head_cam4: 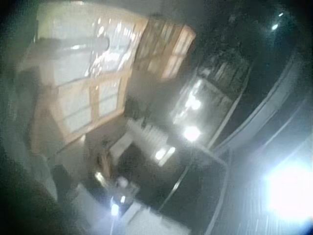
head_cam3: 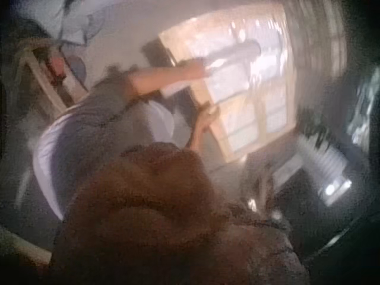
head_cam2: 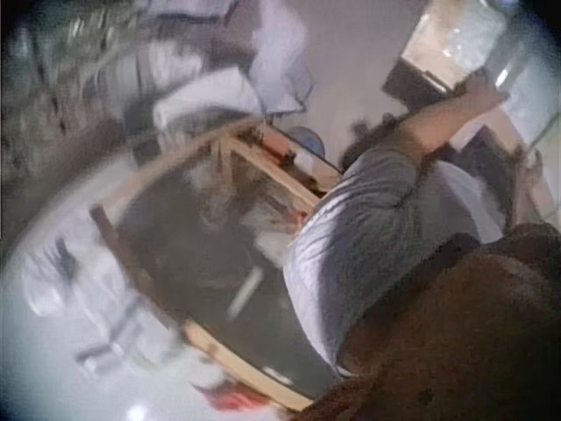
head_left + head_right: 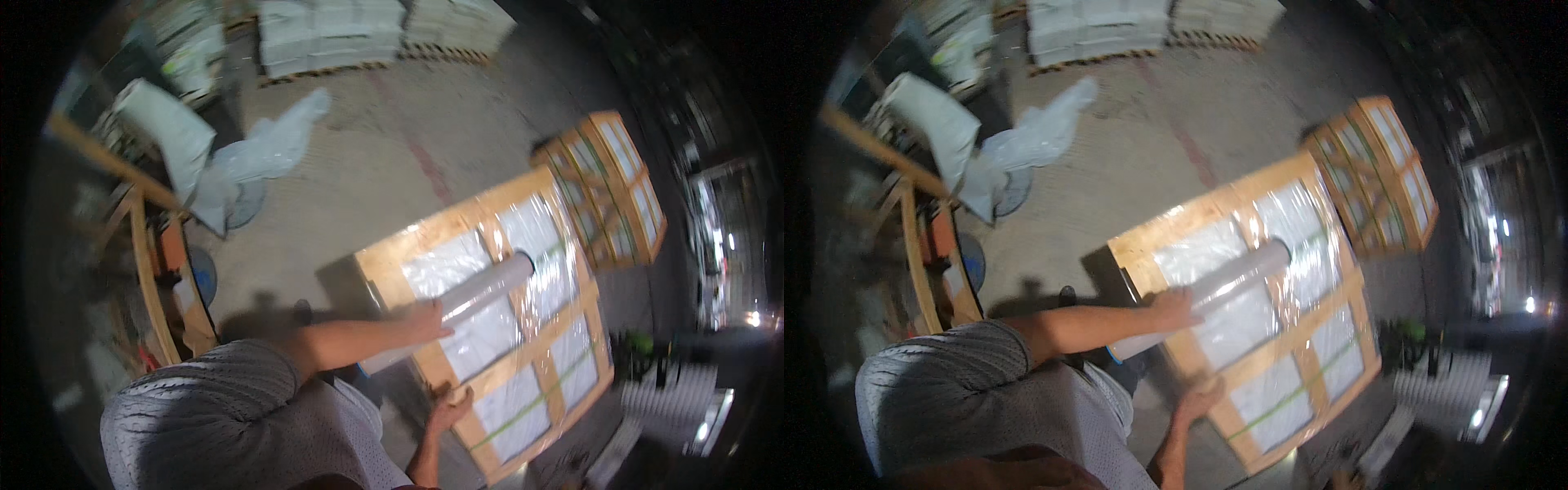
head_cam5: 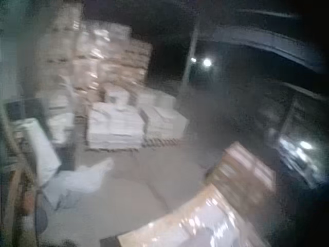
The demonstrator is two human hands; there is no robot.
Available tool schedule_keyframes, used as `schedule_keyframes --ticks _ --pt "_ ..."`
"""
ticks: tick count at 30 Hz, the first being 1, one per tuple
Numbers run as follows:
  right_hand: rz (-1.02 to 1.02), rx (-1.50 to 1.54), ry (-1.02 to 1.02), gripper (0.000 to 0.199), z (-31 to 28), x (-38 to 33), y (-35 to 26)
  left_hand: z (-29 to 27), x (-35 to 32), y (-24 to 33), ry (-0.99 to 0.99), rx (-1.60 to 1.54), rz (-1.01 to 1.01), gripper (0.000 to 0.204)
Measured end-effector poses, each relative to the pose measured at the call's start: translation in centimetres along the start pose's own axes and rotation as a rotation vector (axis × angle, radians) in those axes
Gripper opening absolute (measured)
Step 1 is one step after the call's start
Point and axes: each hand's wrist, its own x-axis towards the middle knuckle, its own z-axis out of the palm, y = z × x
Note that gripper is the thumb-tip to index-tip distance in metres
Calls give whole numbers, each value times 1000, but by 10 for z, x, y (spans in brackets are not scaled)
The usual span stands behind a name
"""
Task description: The person wraps a wooden pallet loaded with white rectangular items using a roll of clear plastic stretch film. They pull the film from the roll, encircle the pallet multiple times, and press the film to secure it, completing the wrapping of one pallet.
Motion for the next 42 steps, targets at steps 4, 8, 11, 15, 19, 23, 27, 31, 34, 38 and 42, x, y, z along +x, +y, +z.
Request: schedule_keyframes --ticks 4,8,11,15,19,23,27,31,34,38,42 --pt "366 179 -22 30 1 -93 -102 -8 9 -4 -54 88 55 87" --pt "986 410 -347 40 17 -115 -162 -20 18 -8 -131 70 125 85" --pt "1234 470 -479 53 37 -96 -190 -34 24 -8 -224 25 160 78" --pt "1304 669 -453 65 54 -65 -215 -53 33 2 -419 167 91 75" --pt "1468 538 -340 67 65 -64 -222 -62 40 12 -416 226 178 78" --pt "1446 718 -50 64 86 -77 -228 -73 72 14 -688 241 318 74" --pt "1546 737 210 66 112 -75 -243 -90 153 32 -750 348 250 63" --pt "1479 751 602 66 139 -52 -267 -103 256 80 -120 49 522 37" --pt "1604 777 767 65 151 -37 -275 -83 318 130 -107 64 928 42" --pt "1709 629 795 63 166 -27 -279 -58 351 145 -617 11 887 42" --pt "1576 679 1161 64 186 -9 -287 -60 367 141 -930 -91 659 46"
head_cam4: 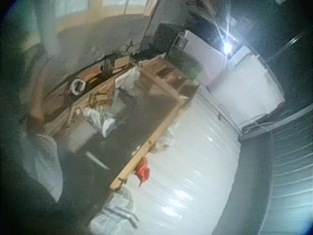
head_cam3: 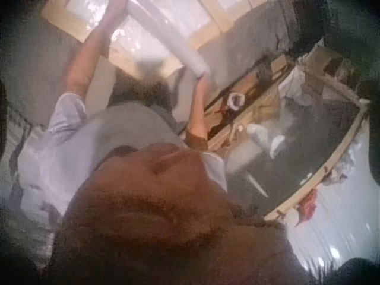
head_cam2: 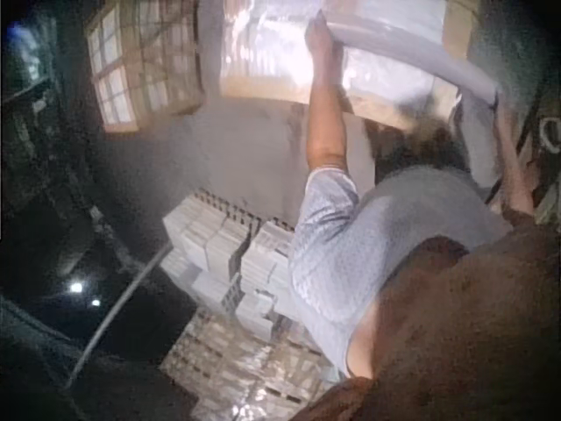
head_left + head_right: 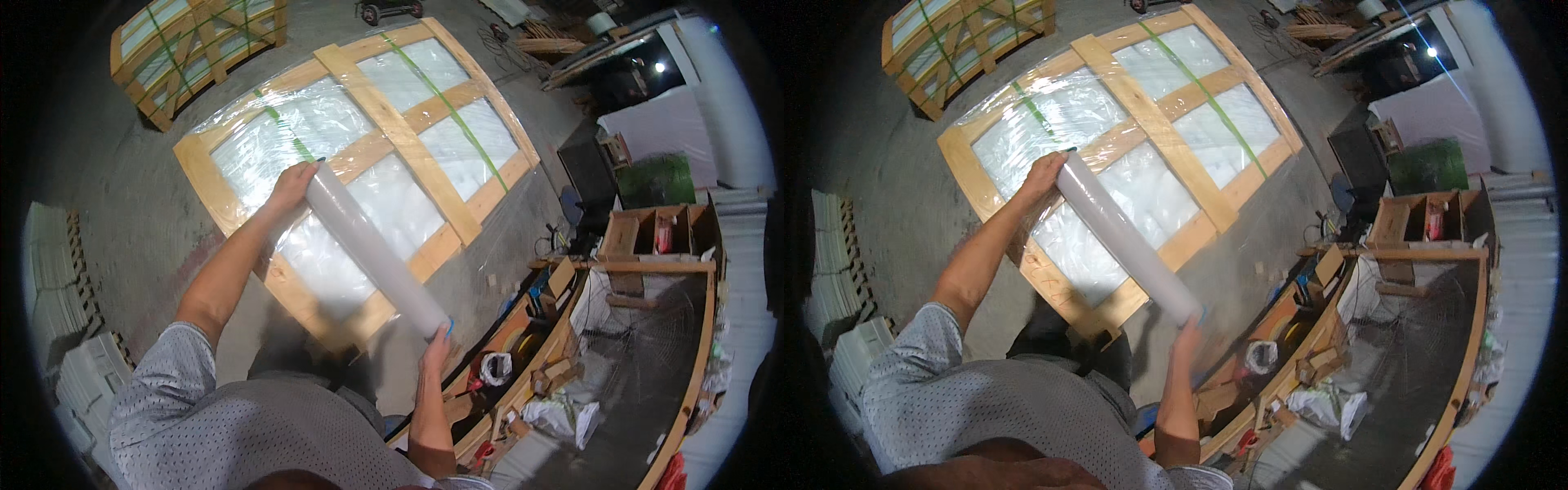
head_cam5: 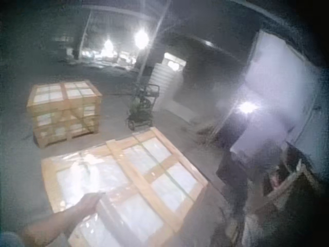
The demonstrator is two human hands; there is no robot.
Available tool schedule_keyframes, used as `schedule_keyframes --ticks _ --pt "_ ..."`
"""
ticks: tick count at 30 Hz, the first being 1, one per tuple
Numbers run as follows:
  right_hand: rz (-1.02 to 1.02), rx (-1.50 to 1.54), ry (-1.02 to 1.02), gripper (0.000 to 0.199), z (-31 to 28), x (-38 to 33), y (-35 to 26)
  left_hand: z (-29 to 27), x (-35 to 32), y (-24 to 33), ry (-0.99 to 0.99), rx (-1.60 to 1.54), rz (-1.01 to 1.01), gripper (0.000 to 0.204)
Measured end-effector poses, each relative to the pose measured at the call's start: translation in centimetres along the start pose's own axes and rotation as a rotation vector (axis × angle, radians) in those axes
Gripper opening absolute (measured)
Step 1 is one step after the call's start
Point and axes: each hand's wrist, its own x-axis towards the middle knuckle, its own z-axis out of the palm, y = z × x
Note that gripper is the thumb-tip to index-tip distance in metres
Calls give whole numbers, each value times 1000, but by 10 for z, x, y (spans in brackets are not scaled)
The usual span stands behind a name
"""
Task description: The person wraps a wooden pallet loaded with white rectangular items using a roll of clear plastic stretch film. They pull the film from the roll, encircle the pallet multiple times, and press the film to secure it, completing the wrapping of one pallet.
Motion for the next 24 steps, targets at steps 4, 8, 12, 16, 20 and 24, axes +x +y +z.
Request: schedule_keyframes --ticks 4,8,12,16,20,24 --pt "-64 73 178 63 9 -17 -2 -10 -4 14 -22 143 162 48" --pt "-131 68 345 63 -9 -26 -20 -12 10 52 42 443 271 54" --pt "-262 30 372 60 -24 -47 -6 -32 2 64 -28 684 185 59" --pt "-169 22 420 58 -10 -104 59 -75 -59 30 -56 782 109 59" --pt "-113 -33 378 53 6 -172 125 -130 -129 -12 -10 791 75 58" --pt "-17 -12 341 51 21 -225 172 -163 -189 -49 -31 705 74 54"
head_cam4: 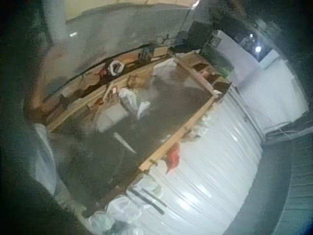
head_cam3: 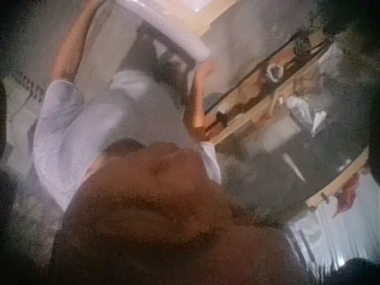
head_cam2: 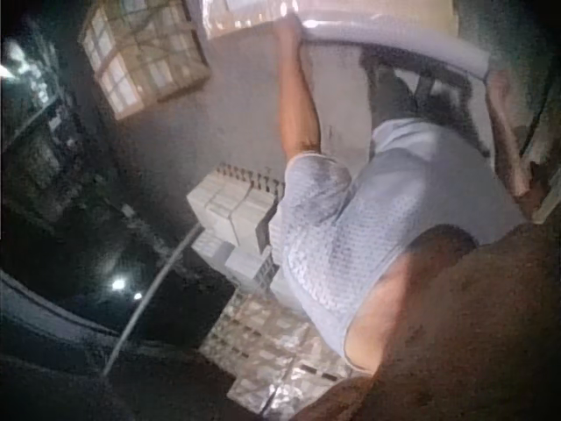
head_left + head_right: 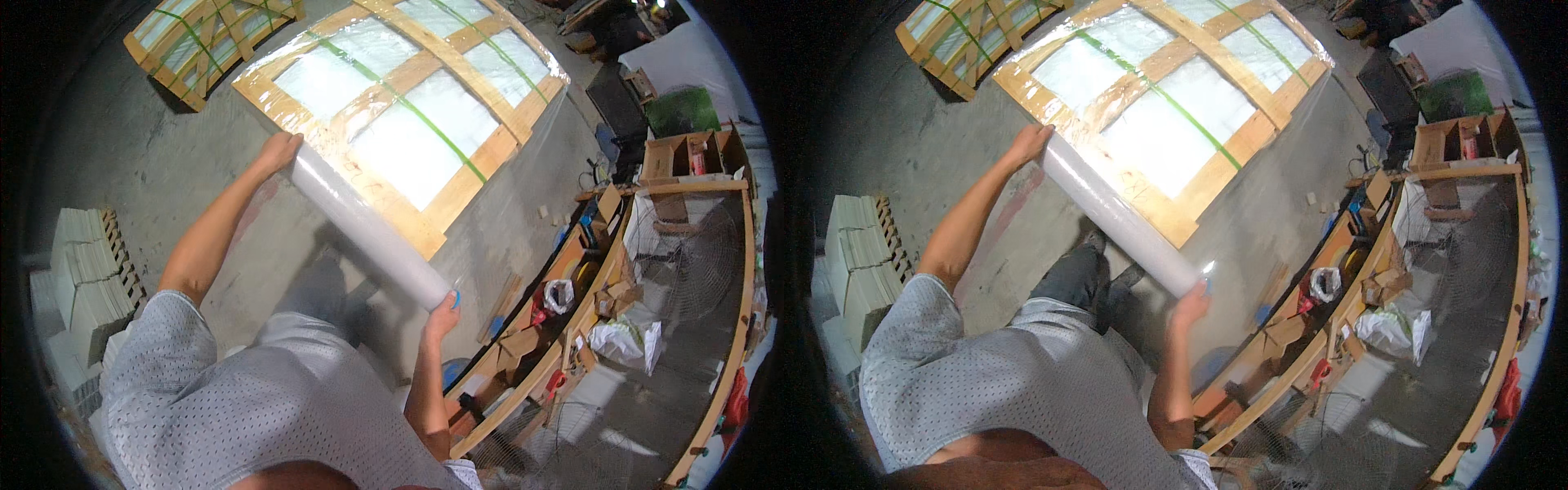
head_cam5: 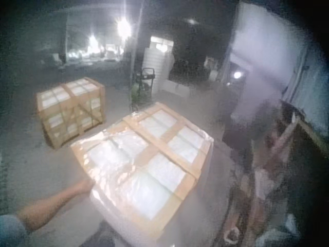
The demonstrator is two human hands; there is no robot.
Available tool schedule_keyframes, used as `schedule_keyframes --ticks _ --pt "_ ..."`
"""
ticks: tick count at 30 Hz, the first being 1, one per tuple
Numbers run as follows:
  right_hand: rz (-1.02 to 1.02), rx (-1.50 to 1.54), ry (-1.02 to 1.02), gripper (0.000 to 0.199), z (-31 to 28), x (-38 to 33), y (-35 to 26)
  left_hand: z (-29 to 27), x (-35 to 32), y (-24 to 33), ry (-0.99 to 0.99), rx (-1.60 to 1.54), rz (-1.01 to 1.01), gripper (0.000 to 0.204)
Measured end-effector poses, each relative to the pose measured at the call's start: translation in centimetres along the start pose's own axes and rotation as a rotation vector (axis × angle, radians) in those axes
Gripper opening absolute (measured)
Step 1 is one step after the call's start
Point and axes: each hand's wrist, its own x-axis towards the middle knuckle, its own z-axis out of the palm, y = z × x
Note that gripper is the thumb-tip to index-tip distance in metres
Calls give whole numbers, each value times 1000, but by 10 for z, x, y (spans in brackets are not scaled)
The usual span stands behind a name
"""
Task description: The person wraps a wooden pallet loaded with white rectangular items using a roll of clear plastic stretch film. They pull the film from the roll, encircle the pallet multiple times, and press the film to secure it, completing the wrapping of one pallet.
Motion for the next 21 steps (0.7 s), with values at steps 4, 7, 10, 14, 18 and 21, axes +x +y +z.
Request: schedule_keyframes --ticks 4,7,10,14,18,21 --pt "-34 -71 -54 49 23 -17 57 2 -19 -40 -123 -55 -87 57" --pt "-52 -76 -90 46 57 -30 111 22 -23 -91 -210 -104 -109 66" --pt "-20 27 -138 48 81 -45 155 64 -13 -151 -369 -42 -162 82" --pt "72 253 -318 56 108 -48 190 117 10 -217 -455 -90 -15 89" --pt "38 114 -389 63 149 -28 228 162 37 -271 -552 -57 88 100" --pt "159 -27 -318 64 179 -2 266 199 49 -301 -505 5 77 99"
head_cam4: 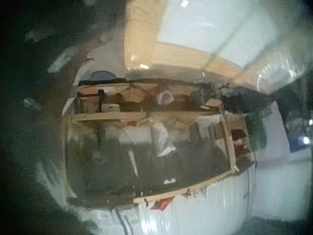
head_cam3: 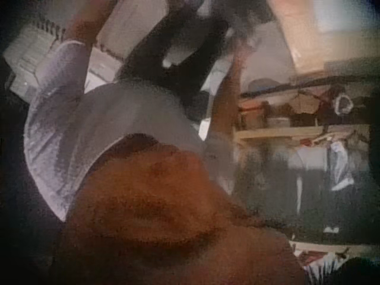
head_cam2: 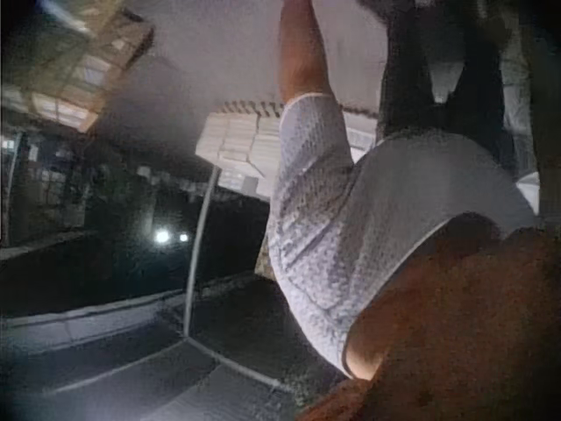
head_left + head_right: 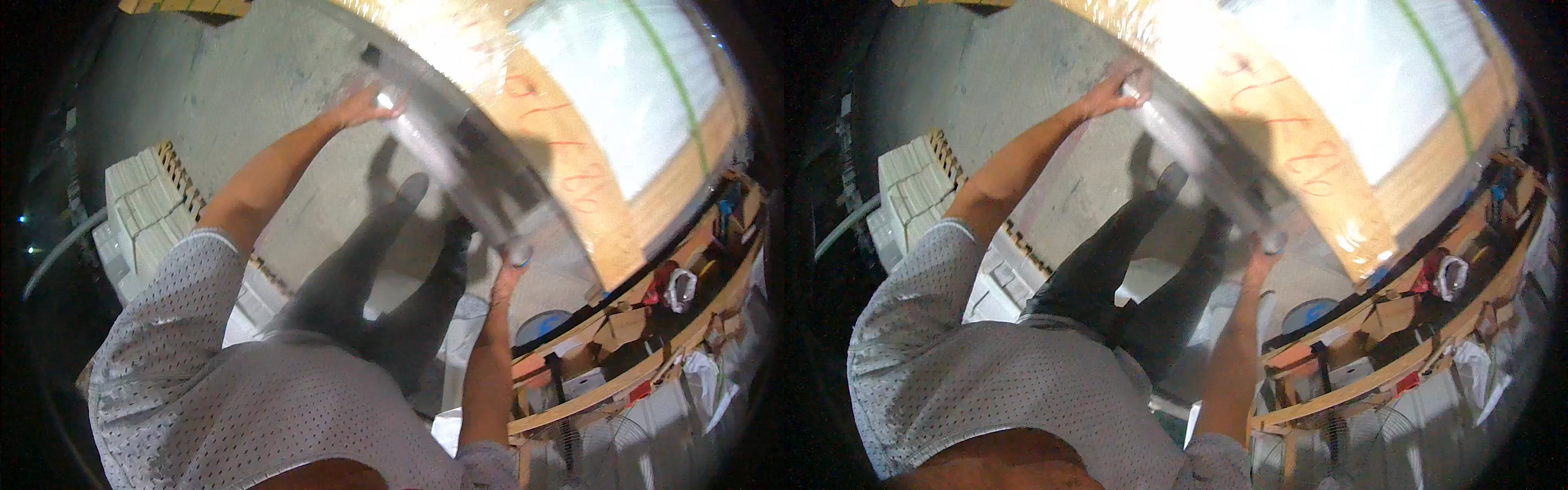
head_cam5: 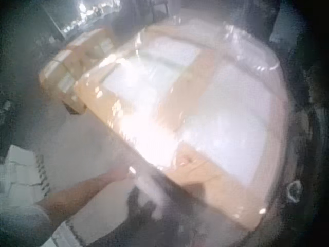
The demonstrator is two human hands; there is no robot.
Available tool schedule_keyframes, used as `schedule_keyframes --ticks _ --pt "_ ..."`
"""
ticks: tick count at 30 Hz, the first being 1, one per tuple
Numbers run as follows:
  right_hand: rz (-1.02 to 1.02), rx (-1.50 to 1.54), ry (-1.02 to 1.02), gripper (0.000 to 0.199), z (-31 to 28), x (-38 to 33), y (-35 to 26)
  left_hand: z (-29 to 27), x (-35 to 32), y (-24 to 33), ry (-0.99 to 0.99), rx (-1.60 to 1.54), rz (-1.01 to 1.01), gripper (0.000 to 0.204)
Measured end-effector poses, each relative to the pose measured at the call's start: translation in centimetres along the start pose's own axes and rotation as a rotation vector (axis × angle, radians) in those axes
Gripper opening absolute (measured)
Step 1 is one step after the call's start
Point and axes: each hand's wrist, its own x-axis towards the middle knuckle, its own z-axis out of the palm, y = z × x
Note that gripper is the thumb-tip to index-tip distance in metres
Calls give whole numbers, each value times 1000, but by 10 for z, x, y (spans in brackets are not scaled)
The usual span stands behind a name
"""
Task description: The person wraps a wooden pallet loaded with white rectangular items using a roll of clear plastic stretch film. They pull the film from the roll, encircle the pallet multiple times, and press the film to secure it, completing the wrapping of one pallet.
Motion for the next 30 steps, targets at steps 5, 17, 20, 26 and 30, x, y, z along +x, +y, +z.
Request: schedule_keyframes --ticks 5,17,20,26,30 --pt "-117 -115 -111 53 18 93 17 22 60 -13 89 62 29 90" --pt "-745 -439 -764 54 259 51 -183 25 103 -13 129 543 85 59" --pt "-565 -570 -854 73 267 53 -201 27 108 -10 237 478 19 59" --pt "-737 -609 -597 47 120 72 -160 21 97 4 108 270 23 63" --pt "-727 -598 -444 41 -1 71 -136 26 95 -5 111 190 86 55"
